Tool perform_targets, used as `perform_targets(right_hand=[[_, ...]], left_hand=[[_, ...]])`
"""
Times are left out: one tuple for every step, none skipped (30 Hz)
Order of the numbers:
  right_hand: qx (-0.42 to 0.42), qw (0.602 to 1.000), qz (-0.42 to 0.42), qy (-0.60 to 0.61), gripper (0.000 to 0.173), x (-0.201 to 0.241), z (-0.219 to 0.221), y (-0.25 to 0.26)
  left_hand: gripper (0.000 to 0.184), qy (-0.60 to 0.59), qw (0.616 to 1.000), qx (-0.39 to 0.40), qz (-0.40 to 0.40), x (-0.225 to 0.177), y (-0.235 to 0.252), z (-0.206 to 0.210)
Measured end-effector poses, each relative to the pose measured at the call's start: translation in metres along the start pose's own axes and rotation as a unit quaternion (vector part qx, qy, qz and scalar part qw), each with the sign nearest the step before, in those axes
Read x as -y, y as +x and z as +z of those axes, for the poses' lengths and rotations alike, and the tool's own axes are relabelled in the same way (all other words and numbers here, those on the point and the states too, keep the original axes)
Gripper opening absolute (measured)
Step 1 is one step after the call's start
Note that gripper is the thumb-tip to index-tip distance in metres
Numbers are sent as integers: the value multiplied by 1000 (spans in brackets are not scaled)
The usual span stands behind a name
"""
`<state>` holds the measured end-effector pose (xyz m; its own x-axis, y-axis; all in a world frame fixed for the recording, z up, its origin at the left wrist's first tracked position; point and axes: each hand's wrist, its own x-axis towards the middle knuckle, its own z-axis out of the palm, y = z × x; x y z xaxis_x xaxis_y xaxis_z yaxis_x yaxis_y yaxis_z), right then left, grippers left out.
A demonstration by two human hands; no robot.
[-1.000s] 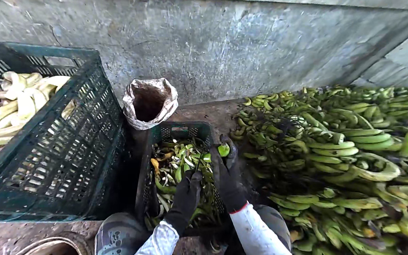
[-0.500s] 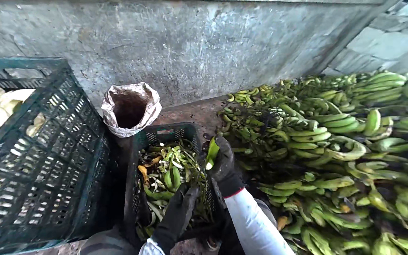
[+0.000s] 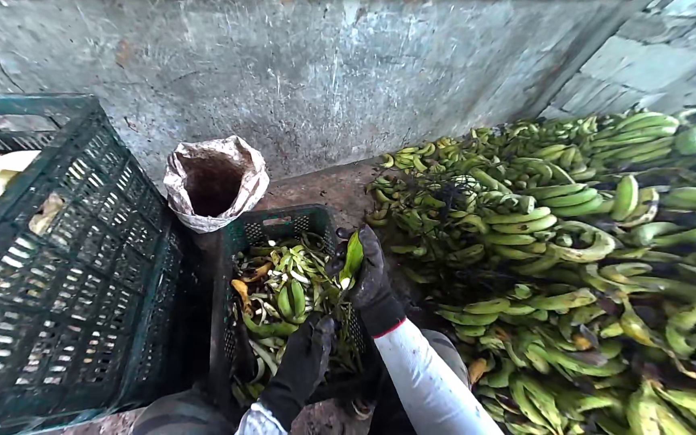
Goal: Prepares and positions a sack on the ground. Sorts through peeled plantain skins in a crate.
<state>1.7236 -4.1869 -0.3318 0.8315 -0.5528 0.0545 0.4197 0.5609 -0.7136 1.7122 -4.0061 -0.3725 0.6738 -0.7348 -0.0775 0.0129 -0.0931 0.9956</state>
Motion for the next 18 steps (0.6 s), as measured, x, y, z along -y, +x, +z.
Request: perform_targets(right_hand=[[-3,1000,9,21,44,-2,1,-1],[-7,998,29,50,45,-4,2,-2],[-16,994,62,86,47,-6,4,-4],[-31,989,95,111,49,-8,7,-7],[-49,984,122,117,51,-10,11,-11],[-63,980,146,121,52,-13,14,-15],[-74,978,157,113,53,-15,16,-18],[-75,982,146,94,53,-16,16,-20],[-62,990,111,68,51,-18,13,-20],[-40,997,58,36,47,-22,7,-19],[-23,1000,1,-5,43,-24,0,-16],[-17,998,-42,-41,42,-24,-5,-13],[-27,996,-61,-58,42,-22,-5,-12],[-48,995,-64,-58,42,-20,-2,-12],[-62,996,-54,-41,43,-19,0,-13],[-71,997,-39,-13,44,-18,3,-15],[-70,997,-20,20,45,-18,3,-17],[-68,996,1,58,47,-21,3,-21]], left_hand=[[48,8,1000,-1,-5,1,0,0],[47,17,1000,-3,-11,1,1,-1],[48,34,999,-5,-18,1,2,-1],[47,55,998,-12,-22,3,4,-2],[47,76,997,-19,-23,6,6,-3],[48,96,995,-26,-20,10,7,-4],[48,112,993,-30,-19,12,7,-5],[48,122,992,-28,-22,12,7,-8],[47,123,992,-23,-28,9,5,-10],[48,119,992,-17,-29,8,3,-12],[48,113,993,-10,-31,6,1,-13],[48,107,994,-3,-33,4,-1,-14],[47,106,994,1,-31,5,-3,-14],[47,117,993,1,-26,5,-4,-14],[47,139,990,1,-20,6,-4,-16],[48,172,985,-1,-14,7,-4,-17],[49,204,979,-2,-11,9,-4,-19],[48,233,972,1,-14,10,-4,-21]])
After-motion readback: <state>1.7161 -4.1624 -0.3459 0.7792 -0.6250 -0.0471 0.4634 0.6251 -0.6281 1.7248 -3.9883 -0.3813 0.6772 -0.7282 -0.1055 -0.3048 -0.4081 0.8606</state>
